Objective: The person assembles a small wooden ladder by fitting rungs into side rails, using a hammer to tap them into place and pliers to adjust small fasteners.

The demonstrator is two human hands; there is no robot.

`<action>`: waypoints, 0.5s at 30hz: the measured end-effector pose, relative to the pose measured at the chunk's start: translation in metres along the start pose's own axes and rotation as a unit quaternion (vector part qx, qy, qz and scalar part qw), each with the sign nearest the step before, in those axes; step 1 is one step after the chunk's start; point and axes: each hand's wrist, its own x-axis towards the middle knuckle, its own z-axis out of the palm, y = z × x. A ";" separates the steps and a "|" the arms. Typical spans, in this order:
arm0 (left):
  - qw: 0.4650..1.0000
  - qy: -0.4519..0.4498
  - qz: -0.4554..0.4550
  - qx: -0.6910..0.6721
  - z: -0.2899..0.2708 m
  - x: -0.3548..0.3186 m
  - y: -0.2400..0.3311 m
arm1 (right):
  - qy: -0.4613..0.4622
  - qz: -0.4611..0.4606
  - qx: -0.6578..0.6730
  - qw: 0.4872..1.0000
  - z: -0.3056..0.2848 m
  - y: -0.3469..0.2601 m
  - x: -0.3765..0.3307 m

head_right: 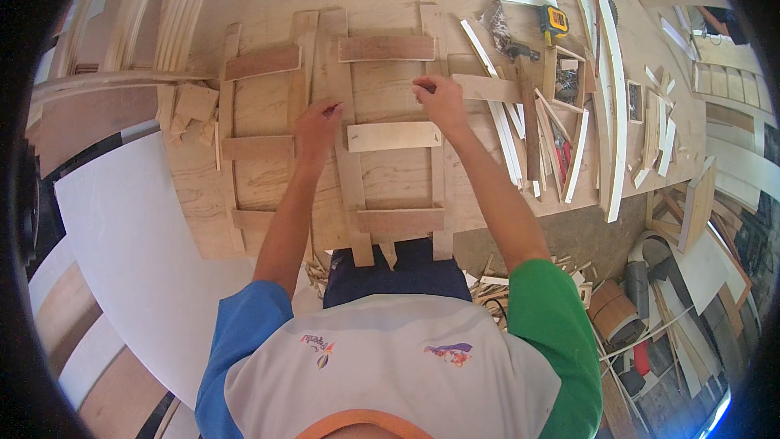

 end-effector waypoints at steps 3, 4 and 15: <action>0.998 -0.013 0.062 0.029 0.018 0.012 0.007 | -0.018 0.015 -0.024 0.999 0.006 -0.008 0.004; 0.997 -0.017 0.071 0.036 0.024 0.016 0.010 | -0.023 0.019 -0.037 0.999 0.006 -0.012 0.005; 0.979 -0.014 0.195 0.056 0.053 0.033 0.010 | 0.029 -0.091 -0.204 0.974 -0.033 -0.017 0.060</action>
